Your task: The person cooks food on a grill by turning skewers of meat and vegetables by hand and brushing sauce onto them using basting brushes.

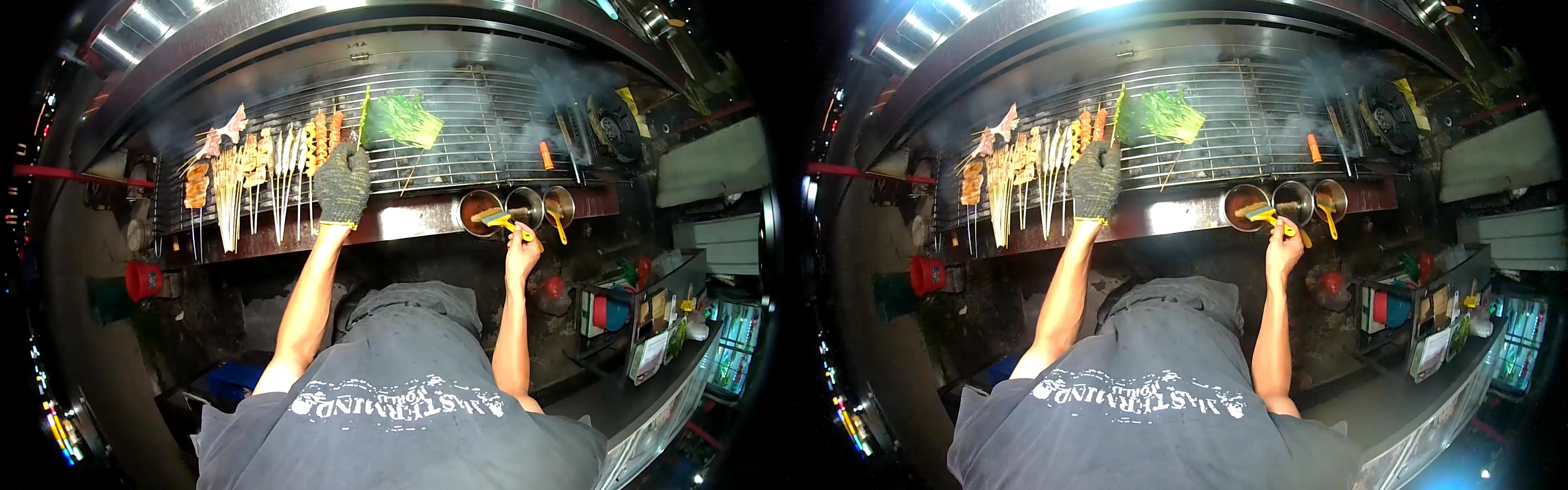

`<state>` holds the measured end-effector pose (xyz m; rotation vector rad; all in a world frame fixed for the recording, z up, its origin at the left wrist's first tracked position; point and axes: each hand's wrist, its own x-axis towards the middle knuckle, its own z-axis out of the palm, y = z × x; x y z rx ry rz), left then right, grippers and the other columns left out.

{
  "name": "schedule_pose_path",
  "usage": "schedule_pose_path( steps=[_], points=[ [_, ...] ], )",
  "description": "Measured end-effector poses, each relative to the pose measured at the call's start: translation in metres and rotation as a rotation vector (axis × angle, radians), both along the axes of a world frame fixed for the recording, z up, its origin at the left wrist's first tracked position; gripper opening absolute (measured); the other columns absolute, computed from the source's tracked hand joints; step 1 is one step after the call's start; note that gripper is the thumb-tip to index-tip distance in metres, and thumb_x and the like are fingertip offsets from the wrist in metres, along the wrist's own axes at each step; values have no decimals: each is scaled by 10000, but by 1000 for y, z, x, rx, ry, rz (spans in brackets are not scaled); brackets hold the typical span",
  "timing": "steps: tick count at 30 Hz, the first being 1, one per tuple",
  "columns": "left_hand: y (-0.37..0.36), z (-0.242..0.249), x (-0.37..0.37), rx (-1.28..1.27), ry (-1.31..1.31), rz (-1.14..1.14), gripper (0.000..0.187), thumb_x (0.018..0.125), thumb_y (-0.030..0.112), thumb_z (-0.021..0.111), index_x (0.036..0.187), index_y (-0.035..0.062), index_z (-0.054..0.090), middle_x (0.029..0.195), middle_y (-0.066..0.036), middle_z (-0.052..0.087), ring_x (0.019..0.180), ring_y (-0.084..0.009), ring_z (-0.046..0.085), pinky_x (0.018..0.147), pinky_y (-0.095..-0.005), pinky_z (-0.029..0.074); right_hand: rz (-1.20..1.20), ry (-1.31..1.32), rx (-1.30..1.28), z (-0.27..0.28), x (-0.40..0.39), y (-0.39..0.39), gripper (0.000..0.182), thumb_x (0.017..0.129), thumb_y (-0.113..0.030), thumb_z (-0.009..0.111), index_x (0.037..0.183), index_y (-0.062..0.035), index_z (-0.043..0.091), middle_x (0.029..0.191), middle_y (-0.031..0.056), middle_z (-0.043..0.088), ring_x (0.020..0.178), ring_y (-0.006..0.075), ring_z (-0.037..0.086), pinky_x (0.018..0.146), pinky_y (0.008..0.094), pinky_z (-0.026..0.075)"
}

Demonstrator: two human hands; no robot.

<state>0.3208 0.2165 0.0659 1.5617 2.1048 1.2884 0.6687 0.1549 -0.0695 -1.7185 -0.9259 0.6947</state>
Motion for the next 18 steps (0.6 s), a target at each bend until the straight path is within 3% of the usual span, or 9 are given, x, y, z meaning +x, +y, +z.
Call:
schedule_pose_path(
  steps=[4, 5, 9, 15, 18],
  points=[
    [2, -28, 6, 100, 275, -62, 143, 878, 221, 614, 909, 87, 654, 721, -143, 658, 644, -332, 647, 603, -420, 515, -35, 64, 13, 30, 3, -4, 159, 950, -119, 607, 1041, -19, 692, 723, 22, 627, 584, 72, 535, 545, 227, 436],
    [1, -42, 10, -50, 294, -118, 159, 870, 237, 630, 935, 103, 686, 851, -157, 683, 742, -342, 664, 659, -421, 523, -39, 104, 42, 40, 3, -4, 169, 957, -127, 602, 1047, -10, 685, 726, 16, 618, 582, 63, 522, 545, 209, 427],
    [-11, -103, 41, -143, 426, -214, 198, 863, 277, 630, 968, 115, 673, 827, -136, 645, 746, -336, 642, 657, -458, 504, -7, 155, 140, 77, 7, 10, 178, 968, -125, 588, 1056, -3, 683, 725, 16, 607, 591, 58, 511, 557, 199, 421],
    [-12, -109, 56, -117, 410, -178, 227, 868, 310, 624, 974, 115, 673, 810, -150, 626, 741, -348, 630, 649, -479, 500, 202, 270, 312, 105, -34, 90, 174, 975, -89, 566, 1089, -12, 671, 761, 24, 612, 625, 59, 521, 580, 199, 428],
    [-2, -114, 59, -267, 443, -189, 177, 857, 268, 619, 906, 105, 669, 800, -152, 627, 741, -352, 635, 637, -478, 502, 283, 431, 365, 90, -82, 143, 164, 971, -70, 566, 1079, 5, 664, 783, 32, 628, 633, 66, 539, 592, 189, 442]
  ],
)
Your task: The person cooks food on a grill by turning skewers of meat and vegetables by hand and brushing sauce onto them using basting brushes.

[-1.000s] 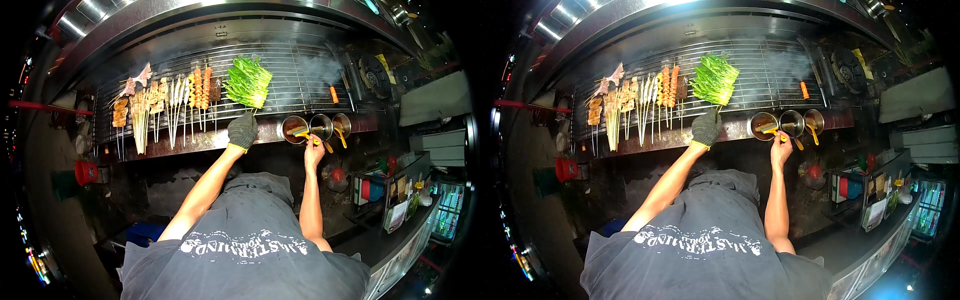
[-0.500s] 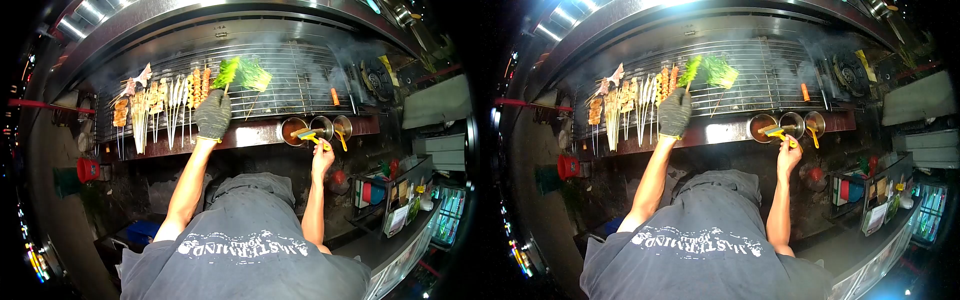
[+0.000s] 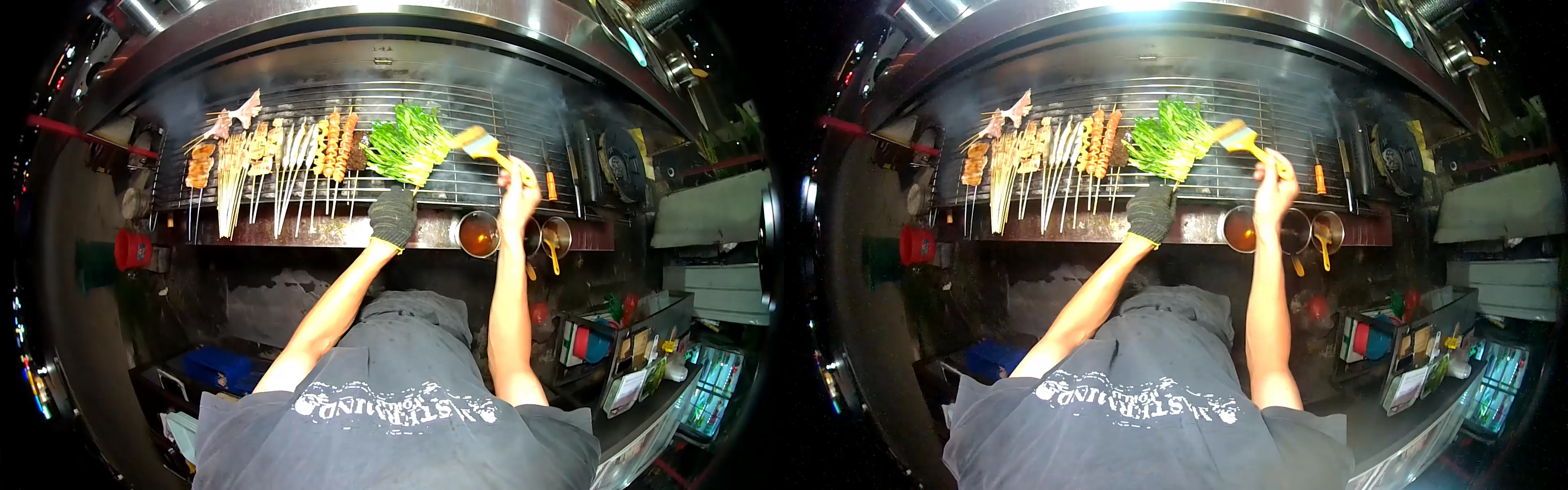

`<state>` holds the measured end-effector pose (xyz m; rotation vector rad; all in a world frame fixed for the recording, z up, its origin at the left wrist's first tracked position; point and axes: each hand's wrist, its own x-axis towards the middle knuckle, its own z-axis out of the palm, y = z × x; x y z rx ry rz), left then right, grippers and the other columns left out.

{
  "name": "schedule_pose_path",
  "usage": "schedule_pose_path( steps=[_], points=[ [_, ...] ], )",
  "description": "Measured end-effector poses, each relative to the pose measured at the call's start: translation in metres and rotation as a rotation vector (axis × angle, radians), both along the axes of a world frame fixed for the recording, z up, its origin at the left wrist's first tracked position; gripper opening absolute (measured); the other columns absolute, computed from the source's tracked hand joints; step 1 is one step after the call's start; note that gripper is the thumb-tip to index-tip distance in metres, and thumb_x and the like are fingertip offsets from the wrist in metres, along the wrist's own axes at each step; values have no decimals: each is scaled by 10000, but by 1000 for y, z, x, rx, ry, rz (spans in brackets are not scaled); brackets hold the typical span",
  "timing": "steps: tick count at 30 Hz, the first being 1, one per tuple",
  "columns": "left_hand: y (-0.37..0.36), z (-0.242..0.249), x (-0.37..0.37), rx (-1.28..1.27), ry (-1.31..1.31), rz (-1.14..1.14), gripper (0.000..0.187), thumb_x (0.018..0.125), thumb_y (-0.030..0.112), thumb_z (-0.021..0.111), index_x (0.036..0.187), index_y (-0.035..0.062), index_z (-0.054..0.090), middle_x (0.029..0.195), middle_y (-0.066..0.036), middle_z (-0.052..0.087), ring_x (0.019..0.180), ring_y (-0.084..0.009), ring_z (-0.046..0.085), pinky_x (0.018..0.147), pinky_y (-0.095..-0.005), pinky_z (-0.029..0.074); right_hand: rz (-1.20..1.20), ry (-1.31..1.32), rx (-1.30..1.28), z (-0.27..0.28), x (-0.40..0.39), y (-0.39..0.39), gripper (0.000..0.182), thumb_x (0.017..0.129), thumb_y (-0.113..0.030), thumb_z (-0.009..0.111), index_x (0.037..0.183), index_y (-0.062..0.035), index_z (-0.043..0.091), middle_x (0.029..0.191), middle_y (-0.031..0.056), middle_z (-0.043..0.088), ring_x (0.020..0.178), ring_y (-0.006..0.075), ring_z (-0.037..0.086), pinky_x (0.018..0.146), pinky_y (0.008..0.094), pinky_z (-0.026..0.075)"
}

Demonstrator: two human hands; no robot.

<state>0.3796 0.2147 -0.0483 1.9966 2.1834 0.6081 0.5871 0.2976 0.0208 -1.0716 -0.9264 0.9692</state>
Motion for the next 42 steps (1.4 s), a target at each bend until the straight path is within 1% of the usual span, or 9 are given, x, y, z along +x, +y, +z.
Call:
schedule_pose_path(
  steps=[6, 22, 24, 28, 32, 33, 38, 40, 42],
  points=[
    [4, 9, -5, 9, -77, -43, 153, 797, 220, 639, 852, 78, 658, 796, -169, 627, 726, -359, 638, 638, -486, 505, 130, -306, -131, -30, -53, 54, 158, 966, -80, 568, 1040, -35, 701, 742, 22, 635, 618, 66, 555, 560, 204, 454],
    [-27, 1, -9, -85, -152, -222, 211, 793, 90, 572, 992, 63, 635, 875, -206, 647, 816, -398, 630, 698, -507, 489, 182, 95, -101, -61, -8, -39, 184, 959, -63, 544, 1084, 6, 660, 776, 59, 650, 641, 94, 583, 615, 218, 473],
    [-26, 2, -4, -91, -158, -218, 196, 799, 104, 575, 978, 60, 643, 859, -204, 648, 809, -395, 630, 699, -507, 488, 218, -136, -188, -64, 1, -47, 186, 957, -60, 539, 1078, 14, 661, 787, 66, 656, 641, 100, 586, 621, 219, 476],
    [-17, 5, 2, -184, -116, -185, 171, 833, 178, 579, 907, 53, 670, 808, -197, 654, 778, -396, 631, 710, -500, 489, 64, 146, -116, -49, 27, -54, 198, 952, -63, 553, 1104, 32, 636, 839, 78, 657, 678, 109, 595, 620, 231, 488],
    [-4, 23, 13, -157, -401, -179, 286, 856, 294, 617, 778, 29, 692, 757, -187, 672, 738, -349, 661, 662, -457, 493, -108, 208, -59, -24, 61, -68, 212, 973, -79, 524, 1129, 34, 611, 823, 71, 613, 666, 117, 559, 614, 236, 471],
    [7, 48, 16, -404, -681, -144, 337, 857, 319, 617, 764, 3, 689, 683, -158, 659, 672, -259, 656, 634, -402, 487, -119, 190, -45, -24, 71, -72, 211, 977, -79, 518, 1129, 33, 612, 822, 72, 611, 665, 118, 556, 617, 236, 467],
    [64, 95, 40, -283, -767, -181, 417, 865, 402, 594, 677, 37, 663, 574, -81, 595, 532, -154, 557, 552, -331, 446, -210, 159, -69, -28, 107, -92, 224, 987, -98, 512, 1130, 37, 619, 810, 81, 599, 675, 120, 542, 627, 250, 462],
    [80, 129, 44, -364, -969, -182, 373, 862, 372, 629, 680, 48, 662, 575, -65, 591, 547, -129, 556, 540, -306, 441, -225, 179, -80, -29, 111, -99, 230, 985, -106, 516, 1129, 35, 625, 814, 82, 601, 672, 115, 536, 620, 251, 460],
    [96, 126, 55, -346, -1505, -91, 207, 861, 223, 683, 774, 36, 668, 637, -28, 625, 545, -103, 538, 528, -266, 435, -221, 174, -95, -28, 112, -104, 235, 985, -117, 518, 1129, 36, 623, 811, 81, 597, 671, 115, 535, 616, 249, 457]
  ],
)
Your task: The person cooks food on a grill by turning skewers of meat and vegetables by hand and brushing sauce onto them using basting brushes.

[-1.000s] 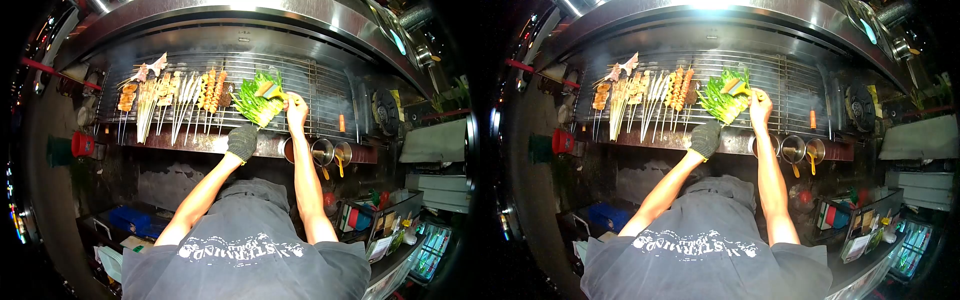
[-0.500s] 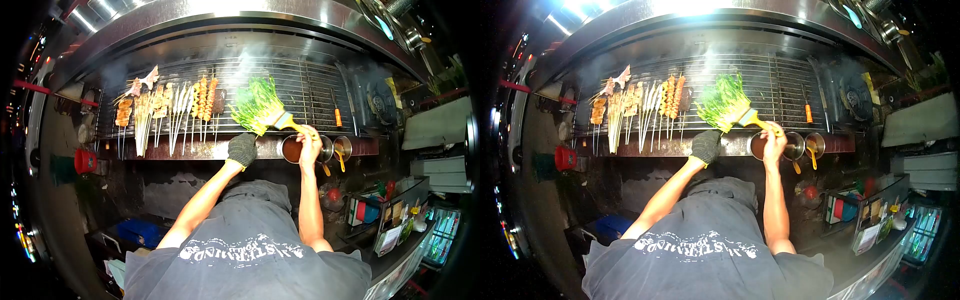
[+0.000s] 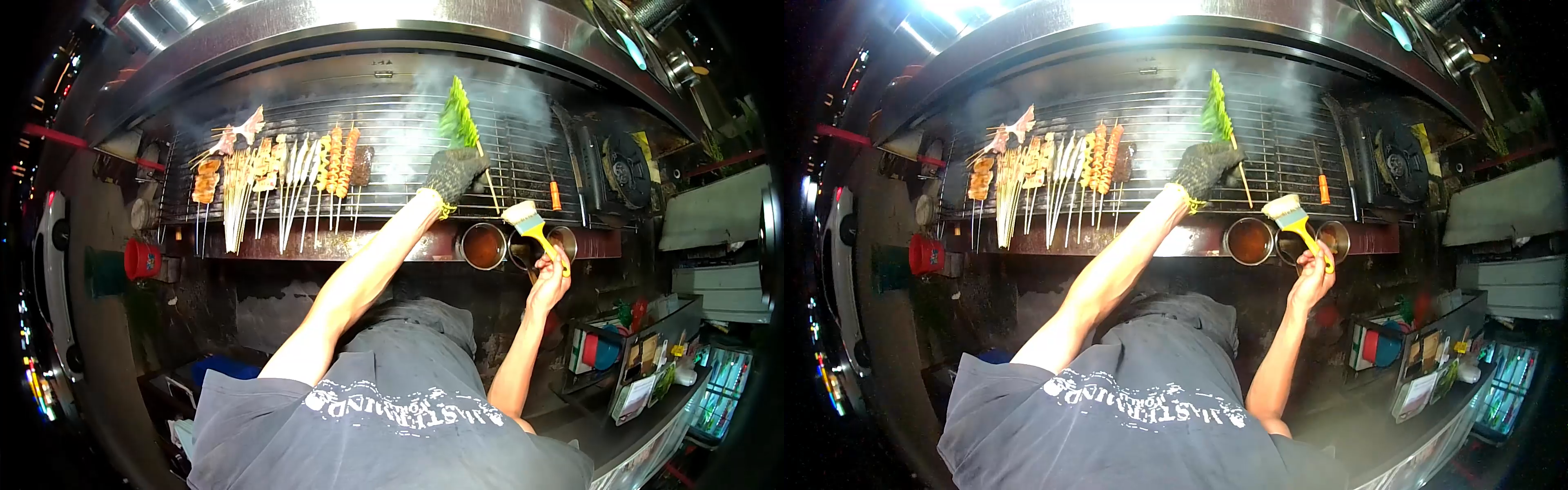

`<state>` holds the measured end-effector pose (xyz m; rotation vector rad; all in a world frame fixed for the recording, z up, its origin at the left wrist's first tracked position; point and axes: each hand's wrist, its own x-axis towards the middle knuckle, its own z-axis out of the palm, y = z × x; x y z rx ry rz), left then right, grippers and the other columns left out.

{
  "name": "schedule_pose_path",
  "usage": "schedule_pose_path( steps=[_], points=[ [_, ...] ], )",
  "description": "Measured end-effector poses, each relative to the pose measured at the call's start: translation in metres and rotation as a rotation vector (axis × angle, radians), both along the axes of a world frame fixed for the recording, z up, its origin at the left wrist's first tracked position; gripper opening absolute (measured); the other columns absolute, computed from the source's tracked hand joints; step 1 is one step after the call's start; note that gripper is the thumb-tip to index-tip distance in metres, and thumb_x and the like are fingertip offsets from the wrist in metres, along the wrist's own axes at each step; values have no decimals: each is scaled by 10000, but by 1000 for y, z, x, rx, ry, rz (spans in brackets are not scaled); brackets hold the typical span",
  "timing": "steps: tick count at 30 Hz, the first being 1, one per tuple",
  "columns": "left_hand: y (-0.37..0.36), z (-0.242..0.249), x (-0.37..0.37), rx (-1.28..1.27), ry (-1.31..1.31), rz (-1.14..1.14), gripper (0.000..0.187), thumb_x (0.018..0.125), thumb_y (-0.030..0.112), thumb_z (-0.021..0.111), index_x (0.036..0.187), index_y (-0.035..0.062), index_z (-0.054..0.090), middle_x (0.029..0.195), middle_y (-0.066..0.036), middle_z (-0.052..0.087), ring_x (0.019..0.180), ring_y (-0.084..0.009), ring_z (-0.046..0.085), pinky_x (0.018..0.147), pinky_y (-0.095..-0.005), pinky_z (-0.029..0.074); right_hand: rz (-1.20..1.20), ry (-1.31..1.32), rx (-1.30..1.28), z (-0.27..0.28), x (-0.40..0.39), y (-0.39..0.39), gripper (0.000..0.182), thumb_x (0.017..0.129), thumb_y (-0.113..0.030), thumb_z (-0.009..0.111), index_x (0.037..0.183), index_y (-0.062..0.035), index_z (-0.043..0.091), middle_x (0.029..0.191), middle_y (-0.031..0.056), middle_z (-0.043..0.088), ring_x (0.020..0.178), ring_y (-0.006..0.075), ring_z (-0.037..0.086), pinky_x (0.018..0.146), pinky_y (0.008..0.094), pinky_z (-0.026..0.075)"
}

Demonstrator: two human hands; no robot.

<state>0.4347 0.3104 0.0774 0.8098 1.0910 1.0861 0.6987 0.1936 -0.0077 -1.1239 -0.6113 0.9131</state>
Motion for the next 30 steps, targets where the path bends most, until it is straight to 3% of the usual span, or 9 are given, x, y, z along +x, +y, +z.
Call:
schedule_pose_path(
  steps=[3, 6, 8, 9, 12, 14, 24, 25, 30],
  points=[
    [8, -28, -4, -46, -118, 32, 192, 907, 210, 620, 810, 49, 657, 655, -43, 623, 555, -126, 550, 534, -291, 444, 11, 10, -24, 1, -2, -3, 238, 982, -126, 524, 1125, 36, 624, 806, 78, 592, 668, 116, 530, 619, 244, 451],
    [-7, -54, -27, 48, 528, -170, 173, 945, 199, 510, 873, 95, 628, 742, -84, 635, 611, -203, 595, 600, -338, 470, 66, -23, -28, -5, -6, 2, 235, 982, -121, 522, 1123, 37, 623, 810, 79, 591, 675, 118, 529, 622, 239, 445],
    [-19, -115, -41, 465, 1459, -306, 212, 945, 253, 498, 911, 100, 641, 808, -97, 663, 649, -251, 622, 628, -344, 473, 116, -36, -36, -7, -10, 8, 234, 990, -122, 518, 1133, 35, 616, 823, 71, 593, 694, 114, 531, 633, 236, 439],
    [-33, -146, -50, 436, 1171, -200, 203, 916, 264, 540, 931, 95, 650, 807, -104, 678, 690, -265, 651, 637, -376, 496, 142, -52, -37, -6, -15, 12, 233, 992, -125, 521, 1136, 33, 615, 826, 67, 595, 695, 110, 532, 638, 234, 440],
    [-70, -144, -63, 398, 1302, -171, 236, 864, 288, 598, 844, 78, 705, 879, -106, 713, 819, -300, 677, 710, -396, 526, 239, -84, -59, -8, -27, 27, 231, 996, -134, 527, 1138, 23, 620, 819, 42, 595, 695, 88, 529, 654, 216, 441],
    [-82, -123, -64, -5, 846, -62, 364, 909, 375, 505, 744, 96, 671, 655, -95, 656, 651, -274, 644, 615, -400, 478, 285, -119, -79, -6, -38, 42, 227, 998, -150, 531, 1118, 10, 636, 808, 29, 591, 695, 73, 522, 645, 203, 428],
    [-112, -111, -57, -81, 878, 101, 423, 833, 418, 668, 690, 21, 711, 614, -152, 650, 566, -271, 646, 573, -405, 474, 714, 18, -73, -30, -132, 141, 249, 1007, -223, 550, 1017, -1, 663, 719, 0, 561, 593, 58, 475, 527, 197, 378],
    [-111, -113, -56, -124, 813, 98, 439, 838, 418, 659, 701, 3, 704, 613, -161, 645, 561, -270, 644, 571, -409, 474, 731, -296, -214, -36, -140, 150, 232, 994, -217, 576, 986, -6, 673, 684, -3, 565, 564, 56, 484, 517, 193, 393],
    [-113, -126, -58, -176, 624, 184, 386, 856, 361, 645, 713, 7, 703, 614, -142, 645, 536, -245, 626, 554, -384, 476, 686, 58, -89, -35, -149, 183, 252, 983, -243, 596, 977, -1, 667, 665, 9, 573, 544, 64, 494, 510, 213, 401]
  ],
)
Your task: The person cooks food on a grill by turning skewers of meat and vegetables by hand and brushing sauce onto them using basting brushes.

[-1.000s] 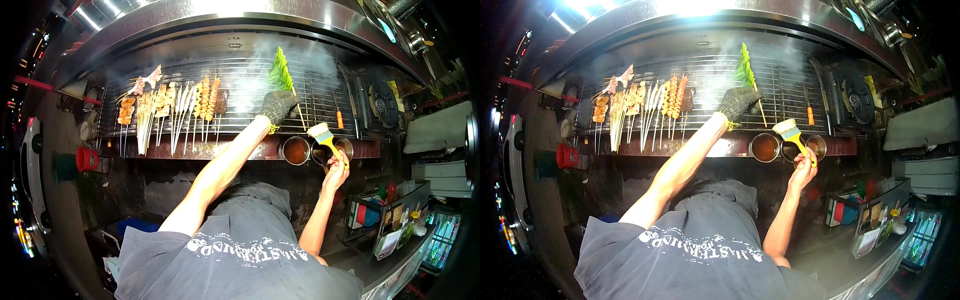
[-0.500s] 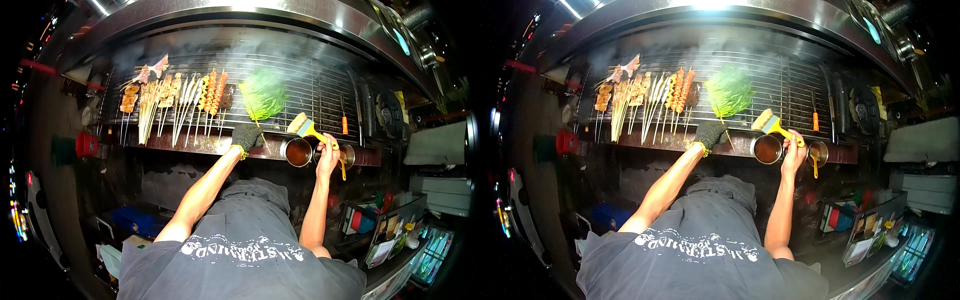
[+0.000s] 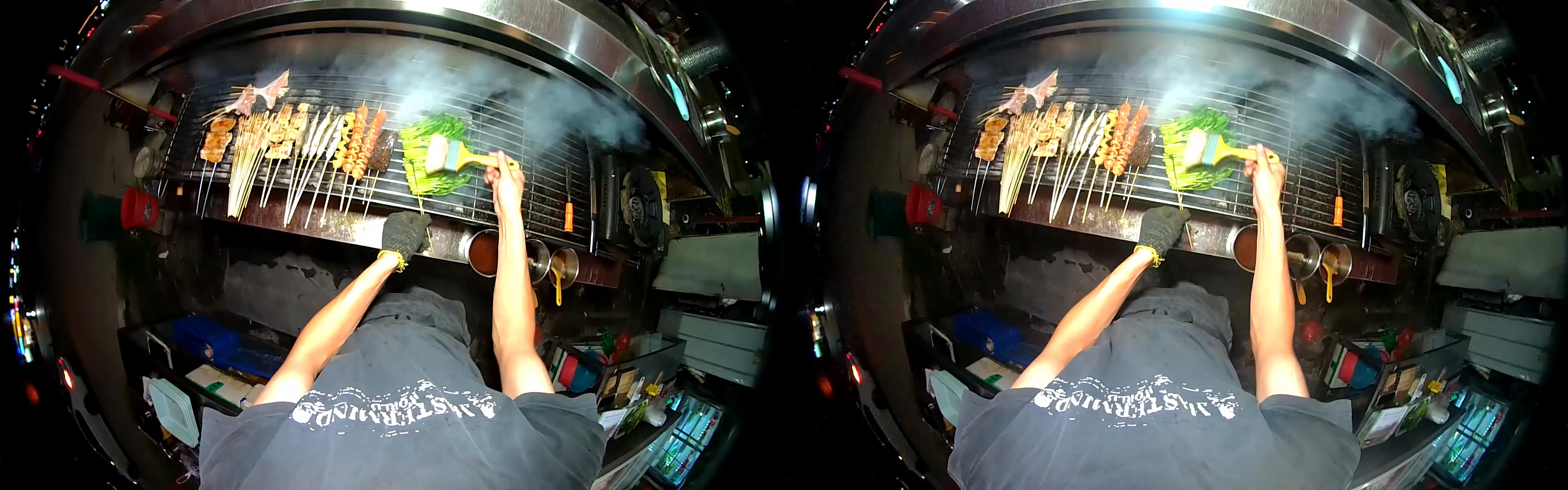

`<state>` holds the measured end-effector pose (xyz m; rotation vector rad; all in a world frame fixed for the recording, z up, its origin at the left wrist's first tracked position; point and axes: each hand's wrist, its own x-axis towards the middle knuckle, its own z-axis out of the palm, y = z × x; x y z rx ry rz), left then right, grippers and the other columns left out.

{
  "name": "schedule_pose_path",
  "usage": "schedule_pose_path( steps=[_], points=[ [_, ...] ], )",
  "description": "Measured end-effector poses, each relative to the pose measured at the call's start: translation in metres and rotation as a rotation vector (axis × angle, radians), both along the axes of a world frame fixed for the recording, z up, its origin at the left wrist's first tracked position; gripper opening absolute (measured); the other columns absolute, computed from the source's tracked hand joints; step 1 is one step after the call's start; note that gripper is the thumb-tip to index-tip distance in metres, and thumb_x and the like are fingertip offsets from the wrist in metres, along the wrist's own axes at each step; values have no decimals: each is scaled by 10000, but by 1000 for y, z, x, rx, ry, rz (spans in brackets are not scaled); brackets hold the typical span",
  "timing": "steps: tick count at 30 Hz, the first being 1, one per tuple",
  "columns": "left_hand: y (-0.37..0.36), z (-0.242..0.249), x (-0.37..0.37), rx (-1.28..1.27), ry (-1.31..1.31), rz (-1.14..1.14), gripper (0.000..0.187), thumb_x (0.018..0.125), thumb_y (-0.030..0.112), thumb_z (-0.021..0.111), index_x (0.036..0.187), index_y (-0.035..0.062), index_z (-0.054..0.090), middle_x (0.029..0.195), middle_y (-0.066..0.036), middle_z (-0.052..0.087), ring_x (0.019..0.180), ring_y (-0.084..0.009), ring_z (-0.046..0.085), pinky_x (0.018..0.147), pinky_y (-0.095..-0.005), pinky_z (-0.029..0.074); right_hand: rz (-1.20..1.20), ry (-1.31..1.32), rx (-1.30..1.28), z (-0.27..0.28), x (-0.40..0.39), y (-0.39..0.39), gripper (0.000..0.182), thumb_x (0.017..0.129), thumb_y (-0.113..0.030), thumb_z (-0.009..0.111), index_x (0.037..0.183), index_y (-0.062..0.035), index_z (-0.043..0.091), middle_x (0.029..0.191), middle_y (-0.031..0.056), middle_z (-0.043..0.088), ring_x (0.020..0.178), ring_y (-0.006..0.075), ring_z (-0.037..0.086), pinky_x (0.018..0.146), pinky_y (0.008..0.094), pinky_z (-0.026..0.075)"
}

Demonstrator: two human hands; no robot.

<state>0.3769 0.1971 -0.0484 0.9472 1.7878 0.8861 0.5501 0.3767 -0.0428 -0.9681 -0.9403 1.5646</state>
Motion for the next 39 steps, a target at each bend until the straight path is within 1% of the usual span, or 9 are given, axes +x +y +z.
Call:
schedule_pose_path(
  steps=[2, 7, 12, 14, 18, 25, 32, 34, 39],
  points=[
    [-1, -10, -1, -17, -249, 47, 327, 872, 286, 645, 716, 3, 698, 591, -102, 642, 514, -187, 604, 523, -336, 471, 42, -357, 34, -5, -9, 12, 241, 981, -227, 597, 984, 4, 667, 675, 19, 584, 547, 73, 506, 513, 218, 408],
    [1, -10, 0, -82, -903, 345, 239, 890, 231, 676, 930, -5, 675, 793, -98, 689, 591, -170, 636, 534, -294, 532, -10, -3, -27, -4, -6, 19, 244, 983, -221, 594, 1002, 13, 660, 696, 38, 596, 545, 77, 508, 510, 215, 413],
    [1, -7, -3, -45, -886, 360, 257, 899, 240, 687, 983, -2, 659, 845, -118, 691, 656, -184, 660, 601, -306, 572, -101, 118, 16, 8, 14, -4, 247, 1003, -211, 555, 1017, 22, 638, 711, 40, 582, 558, 85, 493, 526, 222, 424],
    [2, -12, -1, -39, -886, 379, 268, 899, 239, 687, 997, -8, 652, 859, -117, 696, 673, -182, 664, 617, -310, 576, 1, -235, 26, -4, 23, -15, 260, 1006, -219, 551, 1017, 30, 625, 702, 33, 556, 580, 91, 492, 547, 227, 426],
    [2, -10, -4, 44, -708, 246, 250, 910, 230, 670, 995, -4, 646, 872, -117, 698, 685, -185, 668, 632, -316, 580, -141, 87, -10, -11, 43, -35, 249, 1000, -218, 564, 1029, 22, 626, 726, 42, 579, 596, 83, 498, 548, 218, 422],
    [9, -20, -6, -33, -1093, 316, 224, 908, 201, 673, 969, -14, 655, 853, -109, 694, 663, -192, 667, 604, -313, 570, -244, 71, -83, 0, 64, -58, 253, 1012, -220, 538, 1033, 22, 608, 702, 32, 547, 590, 90, 488, 558, 234, 434],
    [35, 50, -45, 178, -469, -88, 308, 934, 313, 644, 842, 24, 697, 672, -41, 659, 581, -110, 588, 544, -256, 451, -355, 17, -29, 17, 98, -84, 279, 1005, -256, 558, 1061, 14, 599, 727, 35, 560, 614, 92, 500, 576, 235, 435],
    [59, 51, -77, 517, 134, -290, 333, 921, 343, 647, 835, 27, 708, 672, -32, 654, 581, -96, 584, 551, -269, 457, -355, -12, -4, 21, 107, -87, 293, 1010, -265, 547, 1073, 18, 590, 743, 35, 554, 628, 87, 495, 579, 240, 436],
    [89, 159, -108, 157, 459, -402, 283, 906, 320, 603, 981, 80, 734, 803, -152, 695, 745, -269, 674, 754, -384, 521, -376, -37, 51, 41, 103, -88, 281, 1017, -239, 531, 1079, 27, 599, 755, 44, 567, 625, 91, 505, 595, 225, 439]
  ],
)
